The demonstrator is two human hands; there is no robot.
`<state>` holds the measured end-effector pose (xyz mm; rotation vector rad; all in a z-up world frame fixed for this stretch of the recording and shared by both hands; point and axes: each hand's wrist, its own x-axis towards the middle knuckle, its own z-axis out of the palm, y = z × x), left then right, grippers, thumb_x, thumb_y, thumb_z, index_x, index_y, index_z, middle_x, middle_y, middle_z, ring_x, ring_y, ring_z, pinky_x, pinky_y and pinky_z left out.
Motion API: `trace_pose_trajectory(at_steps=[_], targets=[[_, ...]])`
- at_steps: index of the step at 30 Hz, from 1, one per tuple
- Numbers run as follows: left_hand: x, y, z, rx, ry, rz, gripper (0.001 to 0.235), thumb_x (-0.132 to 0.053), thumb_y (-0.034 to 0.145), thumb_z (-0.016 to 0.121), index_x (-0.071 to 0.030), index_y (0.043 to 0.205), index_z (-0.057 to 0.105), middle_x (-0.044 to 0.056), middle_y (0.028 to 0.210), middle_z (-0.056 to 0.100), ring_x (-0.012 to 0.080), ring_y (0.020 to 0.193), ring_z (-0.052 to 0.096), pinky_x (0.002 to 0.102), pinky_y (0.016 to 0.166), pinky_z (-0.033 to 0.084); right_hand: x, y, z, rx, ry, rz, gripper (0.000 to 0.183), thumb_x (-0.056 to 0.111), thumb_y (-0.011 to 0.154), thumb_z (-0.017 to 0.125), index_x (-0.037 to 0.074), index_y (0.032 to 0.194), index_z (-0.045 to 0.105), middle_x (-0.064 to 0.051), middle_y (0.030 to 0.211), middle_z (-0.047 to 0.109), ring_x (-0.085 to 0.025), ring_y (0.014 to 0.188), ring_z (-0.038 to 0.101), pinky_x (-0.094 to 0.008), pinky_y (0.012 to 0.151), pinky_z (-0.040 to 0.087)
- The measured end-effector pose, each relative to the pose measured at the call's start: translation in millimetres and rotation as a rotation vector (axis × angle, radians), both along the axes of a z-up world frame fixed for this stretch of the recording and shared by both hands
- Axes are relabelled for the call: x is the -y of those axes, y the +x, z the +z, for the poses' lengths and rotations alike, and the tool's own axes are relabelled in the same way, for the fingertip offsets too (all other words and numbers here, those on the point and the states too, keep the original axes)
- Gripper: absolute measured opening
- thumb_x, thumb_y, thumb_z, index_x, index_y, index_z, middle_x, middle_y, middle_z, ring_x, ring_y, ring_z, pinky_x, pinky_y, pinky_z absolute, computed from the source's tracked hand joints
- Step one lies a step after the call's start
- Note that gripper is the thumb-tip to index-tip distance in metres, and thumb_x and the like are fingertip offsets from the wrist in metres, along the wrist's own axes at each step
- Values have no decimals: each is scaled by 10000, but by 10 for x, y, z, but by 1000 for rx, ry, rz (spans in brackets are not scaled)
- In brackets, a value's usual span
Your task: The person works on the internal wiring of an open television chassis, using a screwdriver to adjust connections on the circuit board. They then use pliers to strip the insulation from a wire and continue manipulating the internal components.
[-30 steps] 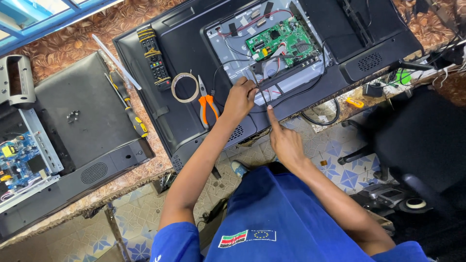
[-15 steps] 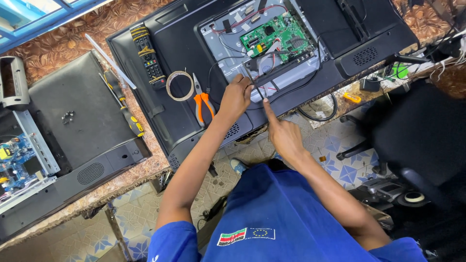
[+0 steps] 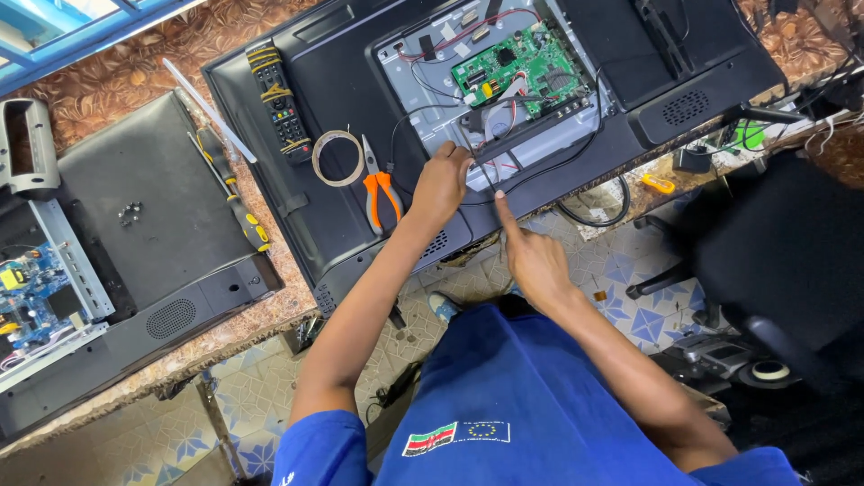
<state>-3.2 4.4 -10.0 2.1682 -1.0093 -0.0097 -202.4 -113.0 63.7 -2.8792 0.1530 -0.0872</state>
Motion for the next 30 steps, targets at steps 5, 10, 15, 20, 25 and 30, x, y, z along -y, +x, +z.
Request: trace_pose_trajectory(at_steps=[5, 10, 15, 20, 25, 30], targets=[[17, -8, -53, 51, 32, -22, 228, -152, 1065, 495, -6, 958, 635, 109, 811, 521, 420, 658, 625, 419, 569, 535, 8, 253, -80, -54, 44, -25, 727, 43, 957, 461, 188, 1651, 303, -185, 701, 734, -393, 589, 729, -548, 537, 561], [16, -6, -42, 94, 45, -20, 204, -132, 1054, 504, -12, 947, 630, 89, 800, 508, 409, 638, 608, 423, 554, 521, -23, 597, -143, -72, 103, -45, 746, 54, 955, 461, 234, 1655, 276, -211, 733, 737, -453, 658, 736, -603, 589, 547], [10, -17, 22, 77, 33, 11, 205, -146, 1062, 510, -6, 987, 639, 84, 809, 515, 370, 643, 622, 397, 561, 522, 5, 479, -82, -31, 102, -26, 734, 61, 973, 470, 217, 1663, 273, -211, 699, 726, -452, 625, 726, -575, 541, 534], [19, 1, -26, 83, 15, -2, 196, -134, 1055, 522, -6, 973, 647, 64, 801, 504, 355, 625, 608, 374, 563, 516, 14, 66, -68, -61, 79, -8, 700, 56, 978, 441, 197, 1651, 309, -181, 683, 730, -397, 572, 724, -532, 518, 555], [23, 16, -126, 64, 13, 0, 198, -129, 1054, 511, -1, 987, 646, 89, 804, 514, 383, 642, 615, 399, 567, 520, -69, 186, -90, -28, 65, 16, 683, 46, 985, 438, 176, 1645, 318, -193, 684, 728, -409, 561, 715, -543, 486, 539], [37, 39, -91, 76, -7, 12, 201, -140, 1050, 516, 2, 984, 642, 105, 795, 521, 432, 637, 610, 445, 551, 512, -210, 249, -254, -18, 158, 2, 701, 47, 986, 454, 151, 1656, 279, -231, 641, 693, -459, 583, 707, -593, 532, 502]])
